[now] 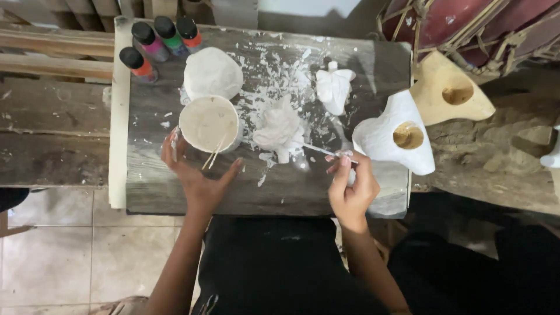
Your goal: Applying white plaster paste to a molded sculpture using a wooden stick for detailed crafting.
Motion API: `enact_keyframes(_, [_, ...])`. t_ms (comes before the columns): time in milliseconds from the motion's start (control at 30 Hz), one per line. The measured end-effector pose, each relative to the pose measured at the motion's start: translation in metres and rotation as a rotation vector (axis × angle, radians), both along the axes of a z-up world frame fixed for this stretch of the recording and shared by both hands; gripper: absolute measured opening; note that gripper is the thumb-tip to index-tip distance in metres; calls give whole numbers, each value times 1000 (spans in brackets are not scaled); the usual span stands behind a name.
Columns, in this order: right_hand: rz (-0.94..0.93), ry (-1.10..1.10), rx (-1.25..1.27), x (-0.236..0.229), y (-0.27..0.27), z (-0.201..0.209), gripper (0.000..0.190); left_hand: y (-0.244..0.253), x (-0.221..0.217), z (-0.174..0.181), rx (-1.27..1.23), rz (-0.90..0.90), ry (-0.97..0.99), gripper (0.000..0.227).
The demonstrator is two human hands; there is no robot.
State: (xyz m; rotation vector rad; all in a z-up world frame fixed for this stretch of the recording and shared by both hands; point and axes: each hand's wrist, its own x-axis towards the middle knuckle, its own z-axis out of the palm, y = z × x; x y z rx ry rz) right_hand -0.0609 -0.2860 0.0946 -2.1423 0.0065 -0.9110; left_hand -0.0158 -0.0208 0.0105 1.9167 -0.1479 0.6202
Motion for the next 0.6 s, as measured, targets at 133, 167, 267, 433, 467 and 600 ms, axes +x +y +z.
enact_keyframes(133, [-42,8,-24,-3,9,-6,19,4,5,-4,-14,-29,1,130])
enact_keyframes(167, [-55,21,-28,-3,12,-3,19,5,5,0,1,-39,7,129])
enact_keyframes(267, [-87,31,-24,-7,14,-3,18,9,4,4,26,-64,22,122])
enact_keyframes(433, [-96,24,-1,-6,15,-2,19,12,12,-8,-23,-98,43,129])
enact_keyframes(467, [-103,25,20,-9,15,0,19,14,14,-11,-47,-118,50,130])
enact_keyframes(600, [-77,30,70,-14,13,-4,19,17,20,-6,-34,-133,61,131])
